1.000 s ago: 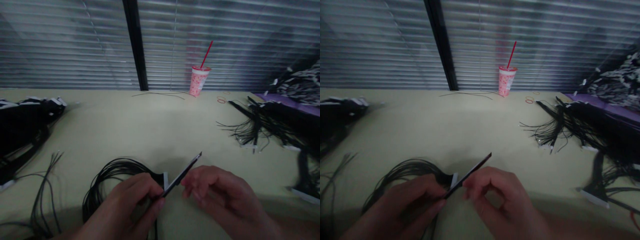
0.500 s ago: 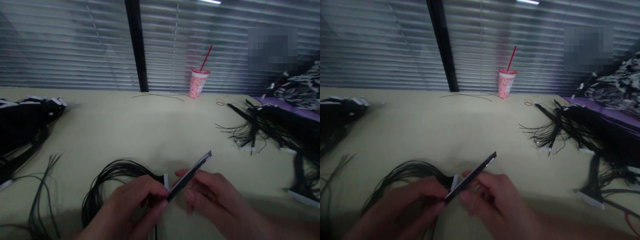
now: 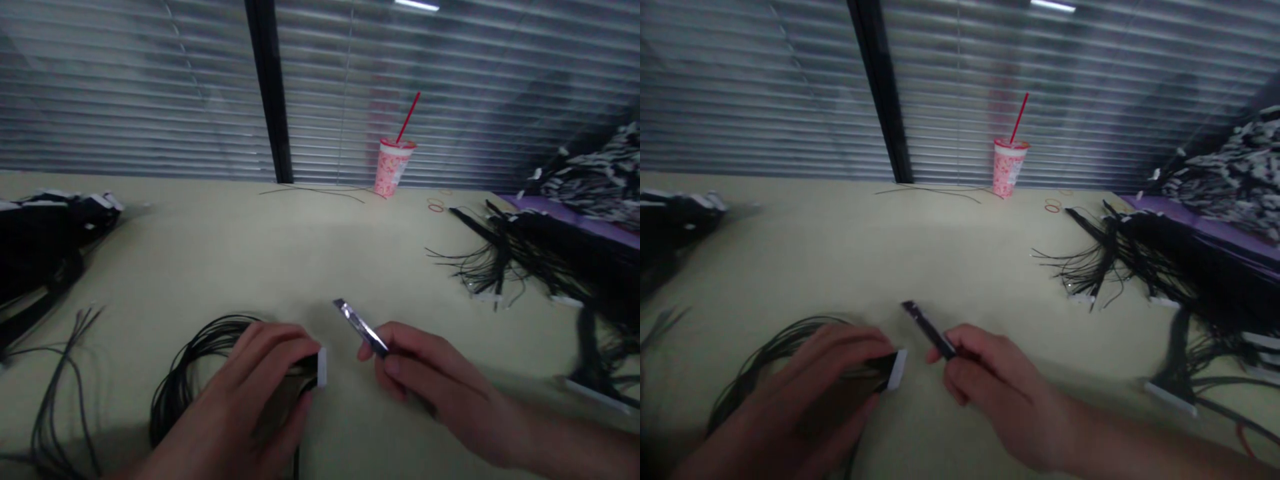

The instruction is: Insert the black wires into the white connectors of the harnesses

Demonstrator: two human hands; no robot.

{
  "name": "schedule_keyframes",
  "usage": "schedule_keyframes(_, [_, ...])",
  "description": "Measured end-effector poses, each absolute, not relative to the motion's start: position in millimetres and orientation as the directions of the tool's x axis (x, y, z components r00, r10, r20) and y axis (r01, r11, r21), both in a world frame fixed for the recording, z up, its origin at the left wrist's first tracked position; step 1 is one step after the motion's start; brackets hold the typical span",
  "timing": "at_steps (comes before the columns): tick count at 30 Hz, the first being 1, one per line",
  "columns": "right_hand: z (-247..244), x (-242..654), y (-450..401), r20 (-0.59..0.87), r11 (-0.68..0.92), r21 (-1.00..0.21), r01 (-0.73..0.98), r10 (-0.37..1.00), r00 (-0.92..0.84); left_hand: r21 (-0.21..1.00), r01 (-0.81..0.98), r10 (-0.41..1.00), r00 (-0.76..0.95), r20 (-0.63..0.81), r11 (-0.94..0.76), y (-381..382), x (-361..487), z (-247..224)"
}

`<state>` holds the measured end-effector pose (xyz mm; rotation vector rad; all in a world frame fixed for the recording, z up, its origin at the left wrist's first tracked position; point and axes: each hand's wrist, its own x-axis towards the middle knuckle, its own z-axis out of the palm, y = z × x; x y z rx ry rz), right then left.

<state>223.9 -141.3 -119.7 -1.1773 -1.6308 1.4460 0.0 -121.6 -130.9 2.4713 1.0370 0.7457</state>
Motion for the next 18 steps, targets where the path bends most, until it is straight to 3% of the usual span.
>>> schedule_keyframes(3, [-114,223,-148,0.109,0.314,-0.851,0.42,0.89,-0.443,0.38,0.63,0.733,0.62,0.279,-0.677,-120,-1,-132])
schedule_keyframes(6, [-114,225,-153,0.255,0.488,-0.702,0.519,0.853,-0.456,0.395,0.585,0.693,0.684,0.228,-0.708,-115,-4,-129])
schedule_keyframes(12, [-121,232,-153,0.312,0.578,-0.417,0.701,0.816,-0.487,0.509,0.528,0.664,0.737,0.123,-0.68,-103,-13,-124])
schedule_keyframes(18, [-122,232,-151,0.296,0.673,-0.21,0.709,0.735,-0.61,0.558,0.529,0.67,0.739,0.066,-0.639,-107,-9,-121])
